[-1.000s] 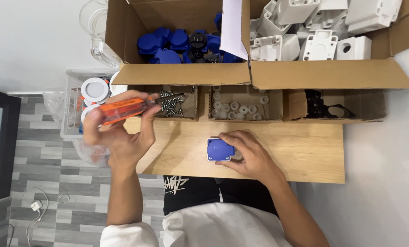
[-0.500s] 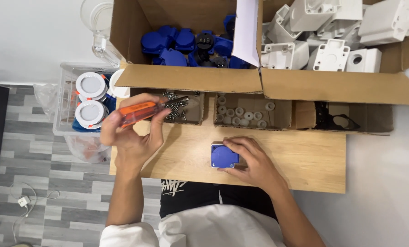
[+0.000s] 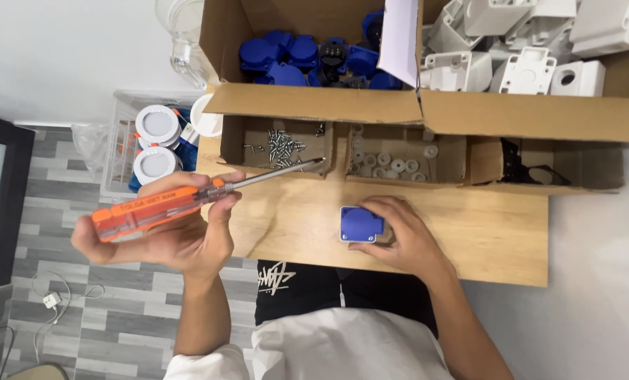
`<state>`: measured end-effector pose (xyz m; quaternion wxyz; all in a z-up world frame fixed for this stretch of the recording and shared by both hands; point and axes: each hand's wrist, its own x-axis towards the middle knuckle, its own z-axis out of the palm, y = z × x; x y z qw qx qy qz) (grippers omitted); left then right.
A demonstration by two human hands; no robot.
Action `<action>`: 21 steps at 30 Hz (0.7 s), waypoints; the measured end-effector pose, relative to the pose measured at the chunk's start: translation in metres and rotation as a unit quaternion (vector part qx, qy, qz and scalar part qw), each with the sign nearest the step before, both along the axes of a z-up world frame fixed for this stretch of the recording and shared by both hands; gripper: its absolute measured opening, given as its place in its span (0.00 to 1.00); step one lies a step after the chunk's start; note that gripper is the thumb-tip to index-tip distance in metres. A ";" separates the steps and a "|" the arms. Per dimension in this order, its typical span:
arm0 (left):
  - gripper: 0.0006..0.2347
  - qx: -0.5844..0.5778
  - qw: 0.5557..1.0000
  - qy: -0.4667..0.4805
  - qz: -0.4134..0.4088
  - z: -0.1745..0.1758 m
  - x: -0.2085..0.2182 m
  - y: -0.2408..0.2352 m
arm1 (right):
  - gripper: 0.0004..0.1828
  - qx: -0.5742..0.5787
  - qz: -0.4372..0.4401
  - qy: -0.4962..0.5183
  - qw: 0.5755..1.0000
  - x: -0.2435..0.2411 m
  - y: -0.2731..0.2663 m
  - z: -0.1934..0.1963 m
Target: Assembling an electrical component by fitting a blue module into a white plastic housing and using a screwdriver to secure parts.
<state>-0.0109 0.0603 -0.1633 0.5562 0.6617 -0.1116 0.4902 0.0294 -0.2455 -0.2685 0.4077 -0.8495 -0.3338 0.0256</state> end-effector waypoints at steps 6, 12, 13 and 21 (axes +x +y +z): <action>0.51 -0.059 0.996 0.001 -0.063 -0.016 -0.033 0.003 | 0.50 0.095 -0.014 0.083 0.992 -0.007 -0.005 0.006; 0.53 -0.153 0.983 0.077 -0.061 -0.031 -0.068 -0.012 | 0.26 0.255 -0.045 -0.033 0.965 -0.040 0.017 0.032; 0.53 -0.153 0.983 0.074 -0.065 -0.031 -0.069 -0.014 | 0.26 0.255 -0.047 -0.037 0.965 -0.044 0.021 0.035; 0.46 -0.237 0.957 0.133 -0.106 -0.042 -0.080 -0.024 | 0.15 0.305 -0.084 -0.078 0.945 -0.060 0.035 0.034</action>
